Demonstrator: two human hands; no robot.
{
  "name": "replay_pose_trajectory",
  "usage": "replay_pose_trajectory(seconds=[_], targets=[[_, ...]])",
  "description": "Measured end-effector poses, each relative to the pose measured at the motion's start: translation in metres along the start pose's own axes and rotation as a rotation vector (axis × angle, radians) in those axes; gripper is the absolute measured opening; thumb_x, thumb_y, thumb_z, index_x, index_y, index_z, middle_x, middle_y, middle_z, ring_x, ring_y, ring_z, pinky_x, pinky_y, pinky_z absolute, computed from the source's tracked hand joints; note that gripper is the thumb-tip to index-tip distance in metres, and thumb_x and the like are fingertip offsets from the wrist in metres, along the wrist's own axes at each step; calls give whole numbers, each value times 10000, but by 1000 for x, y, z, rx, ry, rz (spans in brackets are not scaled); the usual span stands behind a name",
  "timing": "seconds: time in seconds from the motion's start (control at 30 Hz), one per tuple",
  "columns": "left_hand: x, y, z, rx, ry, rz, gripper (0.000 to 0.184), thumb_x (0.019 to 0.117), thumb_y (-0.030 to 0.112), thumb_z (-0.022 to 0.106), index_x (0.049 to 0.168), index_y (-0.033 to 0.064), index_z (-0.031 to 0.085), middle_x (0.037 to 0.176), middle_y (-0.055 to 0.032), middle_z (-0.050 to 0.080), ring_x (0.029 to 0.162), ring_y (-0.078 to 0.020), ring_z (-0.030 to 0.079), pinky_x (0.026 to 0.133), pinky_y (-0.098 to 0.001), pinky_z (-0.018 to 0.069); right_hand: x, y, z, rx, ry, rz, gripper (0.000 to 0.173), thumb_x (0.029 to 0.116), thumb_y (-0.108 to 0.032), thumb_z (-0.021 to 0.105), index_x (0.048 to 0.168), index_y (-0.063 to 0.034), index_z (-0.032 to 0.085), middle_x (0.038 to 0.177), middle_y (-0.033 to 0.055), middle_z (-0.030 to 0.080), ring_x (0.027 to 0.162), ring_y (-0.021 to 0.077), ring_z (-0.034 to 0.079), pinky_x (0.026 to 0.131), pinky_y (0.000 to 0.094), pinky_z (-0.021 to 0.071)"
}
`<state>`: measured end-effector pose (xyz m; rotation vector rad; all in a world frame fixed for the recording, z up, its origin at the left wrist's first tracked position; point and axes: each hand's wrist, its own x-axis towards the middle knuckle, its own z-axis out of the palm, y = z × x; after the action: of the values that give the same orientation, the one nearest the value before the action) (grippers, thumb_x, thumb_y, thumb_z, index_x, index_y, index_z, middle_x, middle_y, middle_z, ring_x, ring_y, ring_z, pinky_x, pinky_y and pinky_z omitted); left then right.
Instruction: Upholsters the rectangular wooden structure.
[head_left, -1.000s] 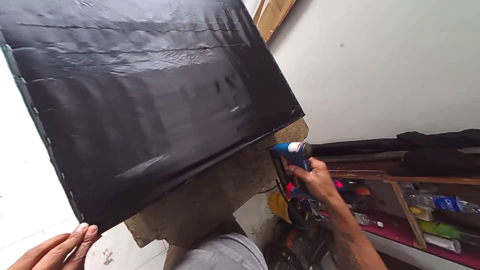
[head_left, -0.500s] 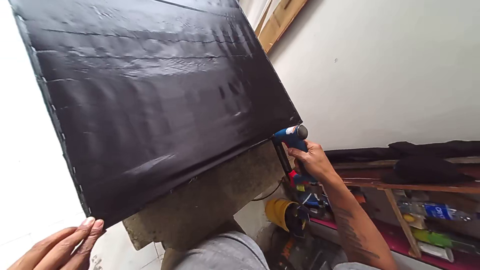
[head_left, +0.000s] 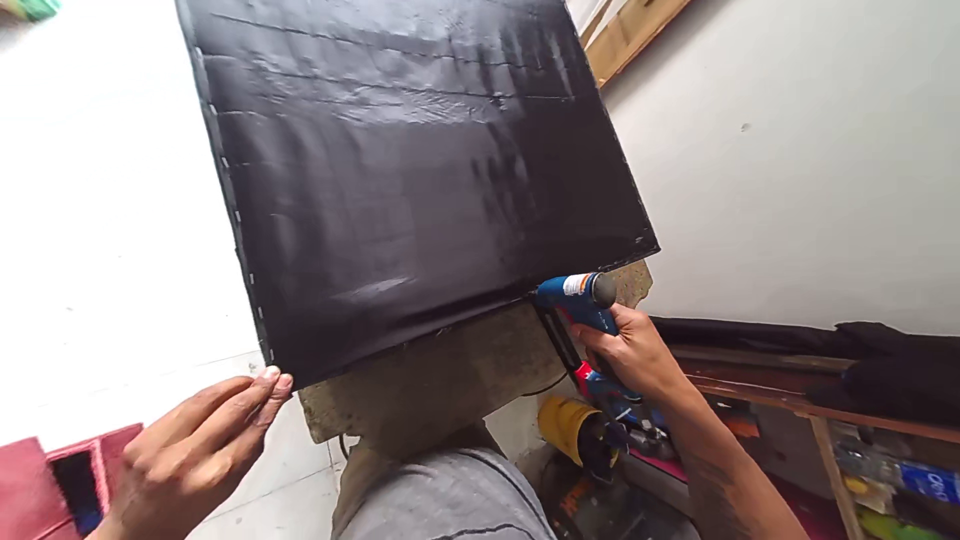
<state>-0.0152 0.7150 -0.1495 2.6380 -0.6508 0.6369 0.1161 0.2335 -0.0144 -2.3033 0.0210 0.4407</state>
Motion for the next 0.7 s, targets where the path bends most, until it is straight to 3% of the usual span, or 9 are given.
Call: replay_pose_trajectory(seconds=[0.3, 0.53, 0.7], targets=[[1, -5, 1, -63, 44, 8, 226, 994, 43, 605, 1184, 4, 721, 1122, -172, 735, 981, -309, 703, 799, -389, 571, -12, -43, 56, -55, -118, -163, 230, 955, -337, 676, 1096, -157, 703, 817, -42, 717, 632, 86, 679, 581, 312, 607], [1, -10, 2, -114, 71, 19, 221, 1012, 40, 575, 1180, -5, 710, 1116, -172, 741, 990, -304, 714, 830, -394, 584, -23, -75, 101, -75, -162, -263, 219, 960, -327, 678, 1084, -149, 704, 811, -54, 713, 646, 61, 679, 582, 287, 606], [-1, -16, 3, -153, 74, 39, 217, 1023, 52, 563, 1179, 10, 708, 1145, -153, 741, 992, -295, 713, 770, -392, 578, -32, -100, 132, -119, -187, -333, 223, 965, -322, 669, 1097, -145, 702, 846, -63, 717, 702, 29, 681, 623, 261, 601]])
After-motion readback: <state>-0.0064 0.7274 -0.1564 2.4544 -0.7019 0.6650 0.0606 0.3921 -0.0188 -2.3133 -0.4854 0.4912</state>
